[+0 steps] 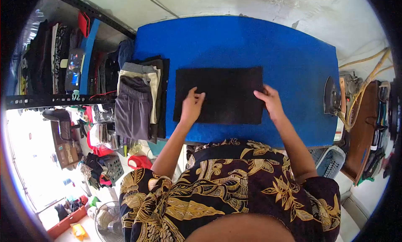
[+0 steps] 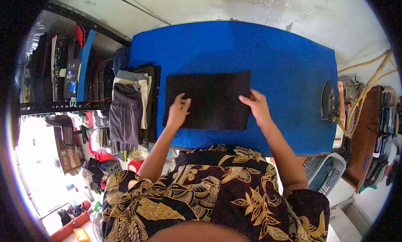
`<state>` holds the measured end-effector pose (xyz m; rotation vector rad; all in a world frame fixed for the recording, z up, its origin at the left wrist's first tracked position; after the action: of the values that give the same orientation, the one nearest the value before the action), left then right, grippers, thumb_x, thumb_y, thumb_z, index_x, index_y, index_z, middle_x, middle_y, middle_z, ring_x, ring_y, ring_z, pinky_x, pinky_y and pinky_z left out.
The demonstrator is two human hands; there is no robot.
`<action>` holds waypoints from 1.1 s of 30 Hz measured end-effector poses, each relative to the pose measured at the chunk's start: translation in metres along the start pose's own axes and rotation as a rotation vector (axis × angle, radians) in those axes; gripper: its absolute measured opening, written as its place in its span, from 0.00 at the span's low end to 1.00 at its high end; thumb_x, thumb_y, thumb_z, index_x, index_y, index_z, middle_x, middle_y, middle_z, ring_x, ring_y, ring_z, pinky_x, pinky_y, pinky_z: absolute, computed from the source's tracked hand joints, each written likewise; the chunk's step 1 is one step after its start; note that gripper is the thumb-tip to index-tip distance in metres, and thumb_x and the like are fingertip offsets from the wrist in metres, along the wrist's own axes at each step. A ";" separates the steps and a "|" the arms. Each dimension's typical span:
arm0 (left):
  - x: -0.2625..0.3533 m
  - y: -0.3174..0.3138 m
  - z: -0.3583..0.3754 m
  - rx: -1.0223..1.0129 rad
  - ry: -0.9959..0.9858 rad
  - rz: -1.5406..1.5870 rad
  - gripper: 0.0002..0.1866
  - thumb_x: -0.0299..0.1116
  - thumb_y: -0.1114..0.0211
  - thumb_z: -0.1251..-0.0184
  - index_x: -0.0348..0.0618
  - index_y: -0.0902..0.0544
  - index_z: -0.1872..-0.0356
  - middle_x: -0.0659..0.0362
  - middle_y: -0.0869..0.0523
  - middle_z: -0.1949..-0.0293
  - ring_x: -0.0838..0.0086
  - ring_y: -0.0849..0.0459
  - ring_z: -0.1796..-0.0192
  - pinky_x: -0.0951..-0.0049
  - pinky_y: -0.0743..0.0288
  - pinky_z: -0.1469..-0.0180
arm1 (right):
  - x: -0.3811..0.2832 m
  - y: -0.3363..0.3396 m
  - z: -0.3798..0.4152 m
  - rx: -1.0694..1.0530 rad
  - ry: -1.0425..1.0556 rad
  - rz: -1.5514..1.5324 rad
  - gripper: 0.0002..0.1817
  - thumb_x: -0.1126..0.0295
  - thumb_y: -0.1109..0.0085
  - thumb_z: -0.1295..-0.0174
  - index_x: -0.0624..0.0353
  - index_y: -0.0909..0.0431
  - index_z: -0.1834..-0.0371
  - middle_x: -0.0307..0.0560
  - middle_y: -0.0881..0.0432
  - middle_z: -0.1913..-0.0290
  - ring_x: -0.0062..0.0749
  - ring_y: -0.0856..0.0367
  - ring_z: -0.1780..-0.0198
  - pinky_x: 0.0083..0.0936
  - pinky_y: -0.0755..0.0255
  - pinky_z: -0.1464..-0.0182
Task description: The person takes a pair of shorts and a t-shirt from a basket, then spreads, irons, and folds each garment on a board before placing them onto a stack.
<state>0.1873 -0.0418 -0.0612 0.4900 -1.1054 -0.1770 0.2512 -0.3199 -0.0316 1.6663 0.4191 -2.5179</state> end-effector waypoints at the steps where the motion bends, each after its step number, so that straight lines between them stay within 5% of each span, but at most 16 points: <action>1: 0.012 -0.017 -0.004 -0.032 0.099 0.116 0.29 0.51 0.47 0.38 0.40 0.33 0.43 0.49 0.23 0.53 0.64 0.21 0.59 0.65 0.27 0.62 | -0.046 -0.014 0.003 -0.057 0.123 0.069 0.14 0.72 0.40 0.47 0.67 0.25 0.58 0.38 0.26 0.75 0.17 0.32 0.72 0.19 0.36 0.67; 3: 0.067 -0.042 -0.006 -0.149 0.229 0.529 0.39 0.65 0.59 0.40 0.42 0.38 0.39 0.50 0.24 0.51 0.62 0.22 0.54 0.61 0.28 0.53 | -0.142 -0.041 0.036 -0.145 0.281 0.548 0.14 0.72 0.38 0.49 0.65 0.23 0.60 0.40 0.21 0.68 0.21 0.26 0.72 0.22 0.34 0.73; 5: 0.130 -0.052 -0.002 -0.242 0.253 0.832 0.45 0.70 0.66 0.42 0.38 0.41 0.37 0.48 0.22 0.53 0.60 0.22 0.53 0.63 0.28 0.51 | -0.212 -0.066 0.085 -0.347 0.809 0.931 0.15 0.74 0.38 0.54 0.63 0.22 0.60 0.41 0.22 0.72 0.30 0.26 0.77 0.23 0.35 0.77; 9: 0.236 -0.094 0.012 -0.751 0.244 1.242 0.39 0.65 0.62 0.38 0.37 0.31 0.46 0.50 0.23 0.52 0.58 0.23 0.50 0.58 0.29 0.47 | -0.213 -0.044 0.131 -0.468 0.895 1.440 0.17 0.73 0.43 0.56 0.55 0.21 0.59 0.39 0.33 0.78 0.30 0.26 0.77 0.23 0.32 0.78; 10: 0.234 -0.112 -0.005 -0.689 0.189 1.317 0.23 0.47 0.48 0.36 0.37 0.27 0.52 0.50 0.22 0.54 0.60 0.21 0.55 0.60 0.26 0.50 | -0.203 -0.034 0.134 -0.440 0.892 1.538 0.16 0.72 0.47 0.54 0.54 0.22 0.59 0.39 0.35 0.77 0.27 0.26 0.77 0.22 0.31 0.78; 11: 0.225 -0.130 -0.017 -0.699 0.186 1.322 0.23 0.47 0.48 0.36 0.37 0.27 0.52 0.50 0.22 0.54 0.60 0.21 0.55 0.60 0.26 0.50 | -0.188 -0.022 0.135 -0.429 0.891 1.546 0.16 0.72 0.48 0.54 0.56 0.23 0.59 0.38 0.34 0.77 0.26 0.26 0.76 0.22 0.31 0.78; 15: 0.165 -0.193 -0.043 -0.640 0.181 0.855 0.24 0.25 0.37 0.50 0.36 0.29 0.49 0.49 0.21 0.55 0.63 0.21 0.55 0.61 0.27 0.51 | -0.094 0.028 0.130 -0.433 0.829 1.513 0.18 0.72 0.49 0.52 0.58 0.26 0.55 0.40 0.33 0.76 0.28 0.25 0.74 0.22 0.30 0.78; 17: 0.123 -0.218 -0.053 -0.558 0.057 0.738 0.24 0.26 0.37 0.49 0.33 0.29 0.49 0.48 0.22 0.54 0.64 0.22 0.54 0.64 0.28 0.51 | -0.055 0.078 0.118 -0.516 0.550 1.514 0.21 0.71 0.45 0.54 0.60 0.28 0.53 0.45 0.28 0.68 0.37 0.25 0.65 0.33 0.29 0.66; 18: 0.102 -0.208 -0.061 -0.242 -0.034 0.344 0.25 0.25 0.36 0.50 0.34 0.31 0.48 0.49 0.23 0.55 0.64 0.22 0.55 0.64 0.27 0.51 | -0.051 0.113 0.105 -0.465 0.406 1.599 0.23 0.71 0.43 0.55 0.61 0.29 0.51 0.47 0.27 0.64 0.40 0.25 0.61 0.36 0.30 0.60; 19: 0.098 -0.191 -0.059 0.071 -0.122 -0.053 0.26 0.23 0.36 0.51 0.35 0.32 0.48 0.49 0.25 0.55 0.64 0.22 0.55 0.65 0.27 0.52 | -0.078 0.161 0.095 -0.079 0.431 1.647 0.25 0.71 0.41 0.56 0.62 0.30 0.50 0.49 0.26 0.60 0.43 0.27 0.57 0.38 0.33 0.55; 20: 0.125 -0.186 -0.048 0.143 -0.241 -0.162 0.24 0.28 0.36 0.49 0.35 0.31 0.48 0.48 0.27 0.55 0.60 0.24 0.54 0.65 0.28 0.51 | -0.105 0.218 0.094 0.311 0.444 1.661 0.28 0.70 0.39 0.57 0.62 0.31 0.48 0.51 0.26 0.56 0.46 0.28 0.54 0.39 0.36 0.51; 23: 0.148 -0.196 -0.076 0.317 -0.514 -0.285 0.23 0.30 0.36 0.47 0.37 0.28 0.48 0.49 0.27 0.57 0.60 0.26 0.56 0.67 0.31 0.50 | -0.098 0.396 0.100 0.899 0.363 1.408 0.33 0.66 0.34 0.57 0.66 0.33 0.46 0.58 0.26 0.55 0.51 0.28 0.54 0.38 0.35 0.51; 27: 0.186 -0.200 -0.147 0.334 -0.517 -0.210 0.17 0.33 0.35 0.49 0.39 0.22 0.57 0.50 0.26 0.58 0.55 0.26 0.54 0.63 0.31 0.51 | -0.078 0.449 0.076 0.939 0.109 1.196 0.28 0.61 0.34 0.53 0.68 0.31 0.52 0.54 0.22 0.65 0.44 0.23 0.66 0.32 0.29 0.63; 29: 0.191 -0.216 -0.182 0.068 -0.573 -0.336 0.13 0.35 0.35 0.47 0.42 0.19 0.61 0.50 0.24 0.62 0.58 0.26 0.57 0.65 0.32 0.52 | -0.038 0.447 0.060 0.636 -0.372 0.061 0.23 0.57 0.35 0.50 0.65 0.28 0.60 0.47 0.22 0.73 0.31 0.24 0.78 0.23 0.31 0.77; 30: 0.193 -0.222 -0.196 -0.065 -0.580 -0.375 0.12 0.40 0.33 0.50 0.43 0.17 0.68 0.51 0.22 0.64 0.58 0.25 0.58 0.64 0.31 0.52 | -0.053 0.426 0.052 0.525 -0.294 0.115 0.19 0.57 0.36 0.49 0.61 0.29 0.67 0.40 0.24 0.78 0.20 0.28 0.82 0.15 0.35 0.83; 33: 0.216 -0.226 -0.200 -0.278 -0.585 -0.592 0.14 0.43 0.31 0.55 0.45 0.17 0.71 0.51 0.23 0.62 0.57 0.25 0.54 0.62 0.30 0.52 | -0.084 0.371 0.037 0.458 -0.367 0.177 0.19 0.62 0.33 0.52 0.60 0.30 0.63 0.34 0.32 0.81 0.18 0.33 0.84 0.14 0.38 0.84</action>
<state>0.4846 -0.2640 -0.0617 0.5173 -1.4471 -1.0309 0.3359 -0.6920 -0.0064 1.2235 -0.3451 -2.8338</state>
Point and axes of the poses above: each hand's wrist, its own z-axis away from the middle knuckle, its own y-axis out of the back of the hand, x = y × z, the point moved 8 cm from there along -z, towards the middle knuckle
